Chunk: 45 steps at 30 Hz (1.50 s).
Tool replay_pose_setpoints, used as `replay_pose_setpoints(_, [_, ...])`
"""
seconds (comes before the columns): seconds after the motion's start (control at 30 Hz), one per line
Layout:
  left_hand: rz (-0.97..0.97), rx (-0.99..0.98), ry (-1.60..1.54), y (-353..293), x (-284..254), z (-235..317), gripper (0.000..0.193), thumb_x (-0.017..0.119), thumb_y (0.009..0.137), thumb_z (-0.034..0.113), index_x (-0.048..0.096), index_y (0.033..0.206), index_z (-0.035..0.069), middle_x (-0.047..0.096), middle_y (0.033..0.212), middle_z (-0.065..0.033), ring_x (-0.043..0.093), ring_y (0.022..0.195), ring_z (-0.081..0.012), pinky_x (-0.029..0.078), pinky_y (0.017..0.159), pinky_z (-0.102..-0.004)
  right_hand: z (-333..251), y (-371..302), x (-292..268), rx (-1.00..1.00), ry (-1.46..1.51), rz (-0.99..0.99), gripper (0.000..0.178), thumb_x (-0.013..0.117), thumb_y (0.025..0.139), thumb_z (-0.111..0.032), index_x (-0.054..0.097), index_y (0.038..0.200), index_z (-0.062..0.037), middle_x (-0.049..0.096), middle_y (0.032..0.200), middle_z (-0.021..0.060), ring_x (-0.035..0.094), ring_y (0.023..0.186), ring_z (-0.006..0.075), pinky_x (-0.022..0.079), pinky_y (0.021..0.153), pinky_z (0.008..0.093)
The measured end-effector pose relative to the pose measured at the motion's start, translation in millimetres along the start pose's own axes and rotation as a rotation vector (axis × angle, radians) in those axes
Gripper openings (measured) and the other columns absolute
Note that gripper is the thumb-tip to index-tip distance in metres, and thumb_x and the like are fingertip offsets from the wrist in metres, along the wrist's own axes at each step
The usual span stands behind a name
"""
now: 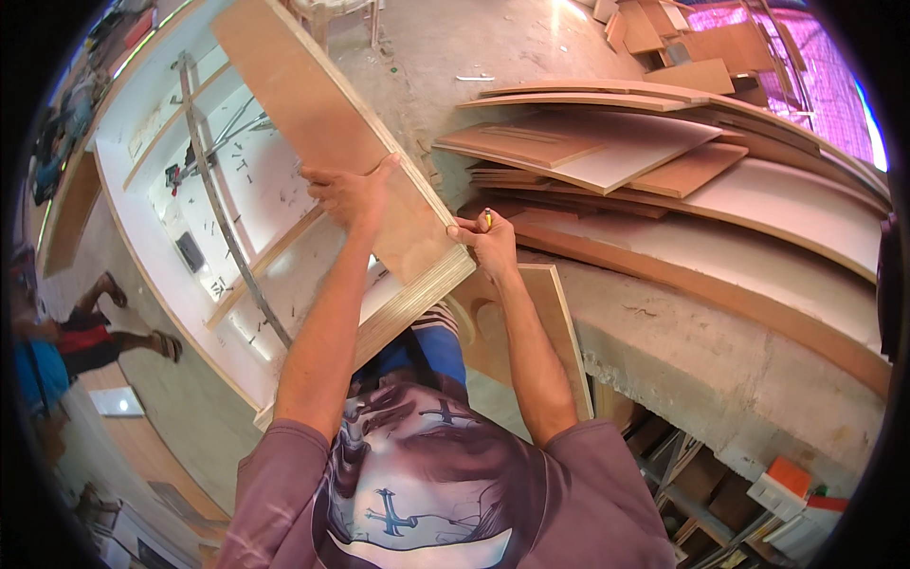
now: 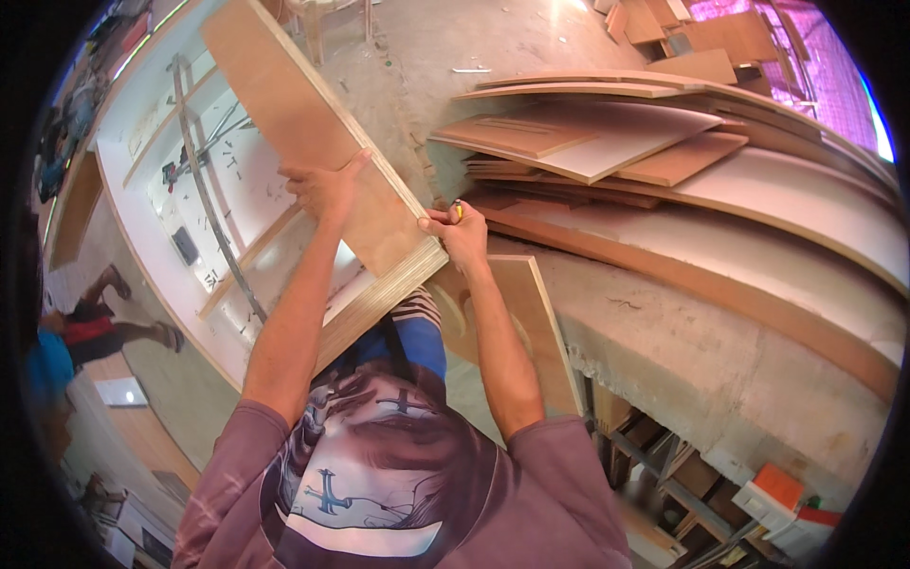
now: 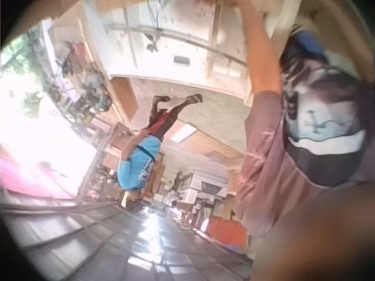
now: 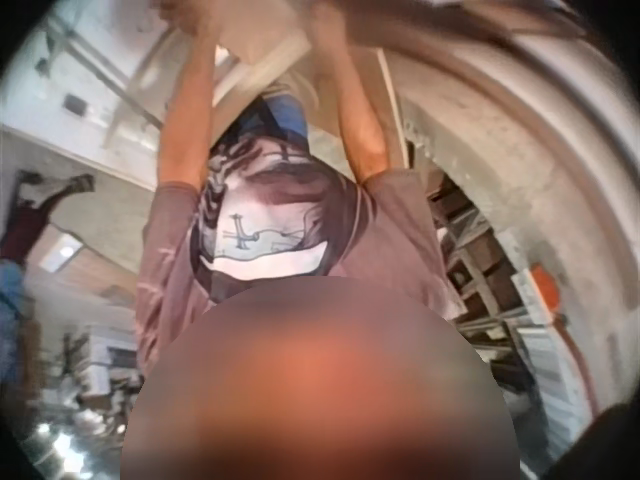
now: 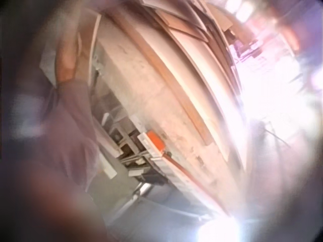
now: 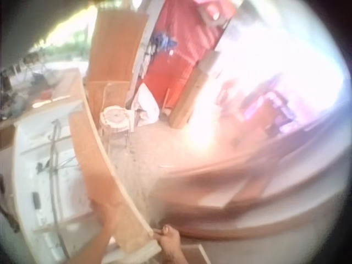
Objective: The person uses a cordless circular saw to cut a wooden panel, then fits and secures wooden pieces into a cabinet frame. They handle multiple wood pieces, align them, and use a pencil to mark positions while assembling the structure.
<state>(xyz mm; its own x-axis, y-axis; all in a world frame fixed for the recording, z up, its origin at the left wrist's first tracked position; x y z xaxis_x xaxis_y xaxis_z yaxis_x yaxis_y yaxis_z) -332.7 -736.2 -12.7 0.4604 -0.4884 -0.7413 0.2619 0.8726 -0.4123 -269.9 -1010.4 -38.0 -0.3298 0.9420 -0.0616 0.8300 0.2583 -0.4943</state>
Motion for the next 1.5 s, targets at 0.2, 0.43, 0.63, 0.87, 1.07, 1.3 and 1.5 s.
replay_pose_setpoints(0.2, [0.005,0.033,0.075,15,11,-4,0.170,0.092,0.055,0.078,-0.002,0.162,-0.015,0.036,0.152,-0.0376,0.053,0.136,-0.0493,0.050,0.108,-0.0573,-40,-51,-44,-0.373,-0.478,0.458,0.037,0.086,0.089,-0.029,0.066,0.096,0.0017,0.078,0.095,0.0160,0.073,0.083,0.0184,0.057,0.072,0.0334])
replay_pose_setpoints(0.43, [-0.029,0.022,0.135,19,18,-6,0.172,0.091,0.055,0.080,-0.003,0.158,-0.020,0.038,0.147,-0.0395,0.057,0.129,-0.0490,0.054,0.105,-0.0512,40,-232,-213,-0.258,-0.862,1.252,0.030,0.066,0.104,-0.026,0.064,0.092,0.0016,0.064,0.084,0.0166,0.062,0.081,0.0416,0.050,0.073,0.0496])
replay_pose_setpoints(0.63, [-0.035,0.007,-0.002,10,11,-1,0.161,0.099,0.055,0.069,0.005,0.154,-0.016,0.039,0.144,-0.0378,0.053,0.132,-0.0513,0.051,0.108,-0.0547,107,-305,-259,-0.098,-1.292,1.275,0.010,0.063,0.102,-0.013,0.063,0.107,-0.0034,0.059,0.110,0.0190,0.059,0.106,0.0447,0.047,0.088,0.0548])
replay_pose_setpoints(0.87, [-0.113,-0.030,-0.170,8,19,-7,0.155,0.103,0.058,0.055,0.004,0.154,-0.016,0.026,0.155,-0.0398,0.039,0.144,-0.0537,0.044,0.117,-0.0556,150,-325,-285,-0.058,-1.214,1.182,0.025,0.066,0.096,-0.005,0.063,0.121,-0.0046,0.061,0.119,0.0211,0.060,0.112,0.0434,0.048,0.095,0.0567])
replay_pose_setpoints(1.07, [-0.146,0.160,-0.299,52,44,-30,0.149,0.101,0.066,0.048,0.003,0.157,-0.016,0.022,0.162,-0.0353,0.039,0.148,-0.0404,0.039,0.122,-0.0474,164,-332,-307,-0.028,-1.328,0.851,0.027,0.064,0.101,-0.013,0.063,0.127,-0.0043,0.059,0.117,0.0238,0.059,0.114,0.0436,0.048,0.097,0.0559])
replay_pose_setpoints(1.3, [-0.281,0.207,-0.472,61,0,-47,0.136,0.104,0.057,0.049,0.018,0.147,-0.007,0.043,0.145,-0.0329,0.057,0.132,-0.0426,0.060,0.103,-0.0479,158,-326,-310,-0.033,-1.353,0.548,0.025,0.054,0.111,-0.027,0.063,0.122,-0.0076,0.064,0.110,0.0250,0.061,0.106,0.0484,0.049,0.093,0.0603])
replay_pose_setpoints(1.5, [-0.207,0.140,-0.305,75,-37,-71,0.140,0.100,0.058,0.058,0.015,0.153,0.000,0.047,0.143,-0.0338,0.060,0.129,-0.0456,0.057,0.107,-0.0509,149,-317,-295,0.266,-1.393,0.300,0.028,0.050,0.112,-0.035,0.054,0.126,-0.0106,0.070,0.109,0.0277,0.067,0.098,0.0538,0.051,0.082,0.0650])
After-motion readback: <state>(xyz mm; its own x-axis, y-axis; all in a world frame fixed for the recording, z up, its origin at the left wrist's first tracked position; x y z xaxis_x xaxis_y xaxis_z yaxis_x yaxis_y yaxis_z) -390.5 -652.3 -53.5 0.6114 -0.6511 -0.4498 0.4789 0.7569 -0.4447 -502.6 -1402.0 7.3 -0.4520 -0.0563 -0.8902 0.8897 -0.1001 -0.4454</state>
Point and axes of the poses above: each hand's wrist, its own y-axis towards the middle knuckle, its own x-axis out of the palm, z = x × y, the point moved 7 cm from there along y, towards the middle knuckle
